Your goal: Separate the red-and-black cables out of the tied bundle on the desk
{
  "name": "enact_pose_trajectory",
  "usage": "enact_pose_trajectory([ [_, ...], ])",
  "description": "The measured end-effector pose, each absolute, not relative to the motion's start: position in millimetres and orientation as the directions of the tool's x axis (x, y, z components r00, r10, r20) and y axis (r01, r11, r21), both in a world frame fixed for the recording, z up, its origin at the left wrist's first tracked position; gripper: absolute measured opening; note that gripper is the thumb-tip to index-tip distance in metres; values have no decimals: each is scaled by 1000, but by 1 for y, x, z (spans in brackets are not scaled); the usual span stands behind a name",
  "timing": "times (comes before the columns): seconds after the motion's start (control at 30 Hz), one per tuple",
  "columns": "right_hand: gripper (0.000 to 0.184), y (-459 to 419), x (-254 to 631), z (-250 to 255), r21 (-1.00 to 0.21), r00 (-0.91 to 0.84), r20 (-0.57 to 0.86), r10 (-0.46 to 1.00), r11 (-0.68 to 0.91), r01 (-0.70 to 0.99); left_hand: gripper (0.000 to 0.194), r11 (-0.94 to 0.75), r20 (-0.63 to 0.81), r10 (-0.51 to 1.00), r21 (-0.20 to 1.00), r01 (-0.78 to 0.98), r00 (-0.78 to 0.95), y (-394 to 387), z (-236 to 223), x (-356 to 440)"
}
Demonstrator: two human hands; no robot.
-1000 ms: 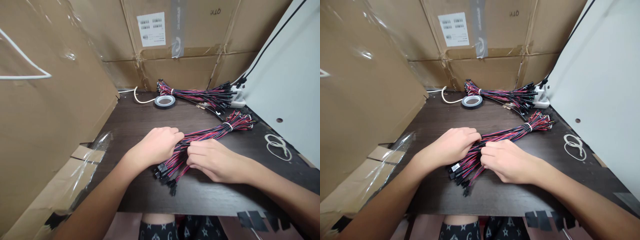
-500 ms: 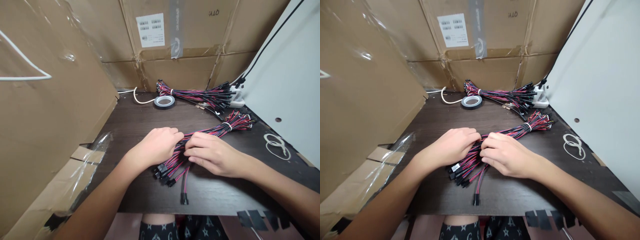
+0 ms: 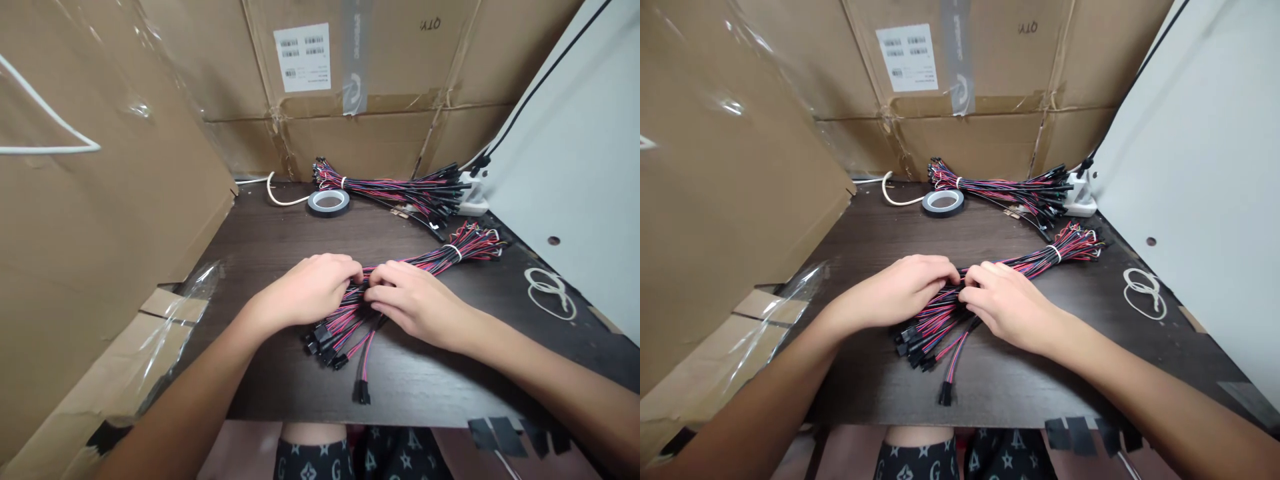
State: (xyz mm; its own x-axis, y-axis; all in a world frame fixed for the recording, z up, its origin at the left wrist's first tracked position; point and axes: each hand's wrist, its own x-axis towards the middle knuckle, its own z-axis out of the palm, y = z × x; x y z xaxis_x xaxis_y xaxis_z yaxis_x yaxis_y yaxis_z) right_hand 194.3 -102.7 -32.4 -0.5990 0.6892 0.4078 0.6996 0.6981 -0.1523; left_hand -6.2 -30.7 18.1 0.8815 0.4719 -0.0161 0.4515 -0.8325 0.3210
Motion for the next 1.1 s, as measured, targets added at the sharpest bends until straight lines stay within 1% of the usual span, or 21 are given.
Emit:
enact_pose_trajectory([
  [0.1, 19, -103, 194, -31, -140, -601, 426, 677, 705, 695, 27, -821, -8, 492, 330, 466, 871, -30, 17, -6],
  [0.23, 13, -103, 196, -26, -262, -577, 435, 691, 710, 653, 27, -811, -22, 494, 350, 470, 869, -30, 18, -4],
  [0.3, 13, -103, 199, -24, -312, -611, 411, 677, 734, 603, 27, -812, -21, 492, 351, 467, 871, -30, 18, -4],
  [0.37, 14, -103, 201, -23, -332, -652, 385, 653, 757, 563, 27, -816, -19, 486, 348, 461, 874, -31, 17, -5],
  [0.43, 15, -104, 202, -22, -334, -672, 374, 639, 769, 545, 25, -822, -16, 481, 339, 457, 877, -31, 17, -6],
  [0.5, 16, -104, 201, -22, -326, -678, 369, 636, 771, 547, 19, -825, -17, 477, 337, 454, 879, -31, 18, -6],
  [0.57, 19, -106, 200, -21, -304, -689, 353, 633, 774, 555, 13, -819, -18, 468, 367, 441, 884, -31, 20, -6],
  [0.7, 21, -108, 197, -19, -249, -714, 306, 630, 777, 578, 12, -797, -33, 453, 434, 421, 891, -31, 23, -6],
  [0.83, 21, -109, 198, -20, -227, -722, 300, 623, 782, 580, 12, -792, -46, 458, 431, 432, 888, -31, 24, -7],
  [0.93, 22, -108, 200, -20, -260, -728, 308, 613, 790, 555, 15, -802, -64, 444, 417, 428, 894, -30, 24, -8],
  [1.0, 20, -108, 201, -18, -306, -723, 311, 617, 785, 538, 21, -809, -68, 436, 406, 425, 897, -29, 23, -9],
  [1.1, 19, -107, 202, -16, -374, -724, 298, 622, 774, 511, 22, -808, -69, 443, 401, 431, 894, -29, 23, -8],
])
